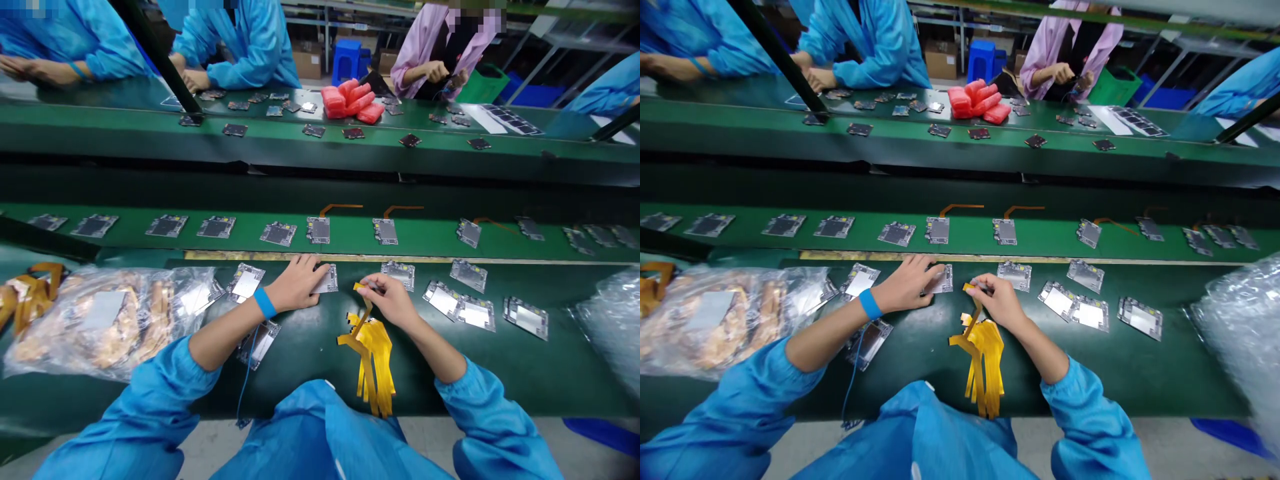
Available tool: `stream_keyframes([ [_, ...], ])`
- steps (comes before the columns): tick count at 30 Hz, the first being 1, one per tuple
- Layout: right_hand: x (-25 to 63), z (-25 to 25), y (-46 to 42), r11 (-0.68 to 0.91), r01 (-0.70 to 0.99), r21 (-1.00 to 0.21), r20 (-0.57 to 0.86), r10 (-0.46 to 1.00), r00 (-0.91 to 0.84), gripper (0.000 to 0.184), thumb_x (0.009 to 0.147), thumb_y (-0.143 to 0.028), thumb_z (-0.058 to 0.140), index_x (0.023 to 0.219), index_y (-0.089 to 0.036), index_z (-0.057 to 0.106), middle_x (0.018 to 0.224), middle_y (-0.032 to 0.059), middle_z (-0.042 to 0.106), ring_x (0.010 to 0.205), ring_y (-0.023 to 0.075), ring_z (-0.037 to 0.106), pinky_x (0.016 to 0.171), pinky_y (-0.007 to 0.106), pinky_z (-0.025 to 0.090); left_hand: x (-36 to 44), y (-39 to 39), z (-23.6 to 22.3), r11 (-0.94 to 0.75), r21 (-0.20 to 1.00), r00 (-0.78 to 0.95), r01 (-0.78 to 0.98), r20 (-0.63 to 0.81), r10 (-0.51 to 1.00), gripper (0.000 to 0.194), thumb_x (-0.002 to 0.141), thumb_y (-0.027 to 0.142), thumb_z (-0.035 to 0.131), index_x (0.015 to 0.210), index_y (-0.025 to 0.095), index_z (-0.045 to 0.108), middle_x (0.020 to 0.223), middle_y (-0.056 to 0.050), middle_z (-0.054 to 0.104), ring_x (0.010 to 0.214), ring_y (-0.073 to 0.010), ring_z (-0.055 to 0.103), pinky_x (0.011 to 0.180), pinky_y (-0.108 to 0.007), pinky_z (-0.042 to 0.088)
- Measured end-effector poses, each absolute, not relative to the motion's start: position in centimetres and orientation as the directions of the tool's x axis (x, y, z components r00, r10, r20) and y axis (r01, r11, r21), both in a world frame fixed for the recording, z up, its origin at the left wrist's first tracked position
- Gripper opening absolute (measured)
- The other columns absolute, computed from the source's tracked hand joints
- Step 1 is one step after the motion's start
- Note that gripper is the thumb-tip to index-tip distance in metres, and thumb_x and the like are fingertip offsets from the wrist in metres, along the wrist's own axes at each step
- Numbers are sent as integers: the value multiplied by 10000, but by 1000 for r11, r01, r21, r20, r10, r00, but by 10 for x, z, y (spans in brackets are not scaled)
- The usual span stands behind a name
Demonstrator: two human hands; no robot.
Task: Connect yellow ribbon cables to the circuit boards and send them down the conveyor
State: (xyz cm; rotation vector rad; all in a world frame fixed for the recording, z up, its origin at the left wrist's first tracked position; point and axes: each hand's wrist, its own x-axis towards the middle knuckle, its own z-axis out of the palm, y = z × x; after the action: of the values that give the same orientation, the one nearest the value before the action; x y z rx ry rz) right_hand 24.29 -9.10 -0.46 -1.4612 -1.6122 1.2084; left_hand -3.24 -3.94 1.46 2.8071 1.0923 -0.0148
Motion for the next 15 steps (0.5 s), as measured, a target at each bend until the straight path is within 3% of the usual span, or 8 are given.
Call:
stream_keyframes([
  [9, 234, -14, -56, -9, 435, -900, -162, 935, -317, 393, 890, -549, 641, 823, -167, 704, 737, 16, 705, 676, 170, 604, 639, 274, 451, -11, -27, 19, -827, 142, 839, 544, -99, 535, 382, 842, 205, 654, 1223, 225, 672, 1278, -171, 556, 1203, -361, 515, 939, -463, 445],
  [15, 229, -24, -52, -11, 568, -823, -203, 940, -275, 226, 879, -379, 676, 816, -169, 728, 770, 31, 753, 709, 181, 654, 637, 261, 433, -9, -23, 19, -825, 128, 834, 550, -133, 535, 295, 836, 190, 658, 1130, 211, 683, 1230, -170, 561, 1164, -359, 521, 924, -471, 465],
])
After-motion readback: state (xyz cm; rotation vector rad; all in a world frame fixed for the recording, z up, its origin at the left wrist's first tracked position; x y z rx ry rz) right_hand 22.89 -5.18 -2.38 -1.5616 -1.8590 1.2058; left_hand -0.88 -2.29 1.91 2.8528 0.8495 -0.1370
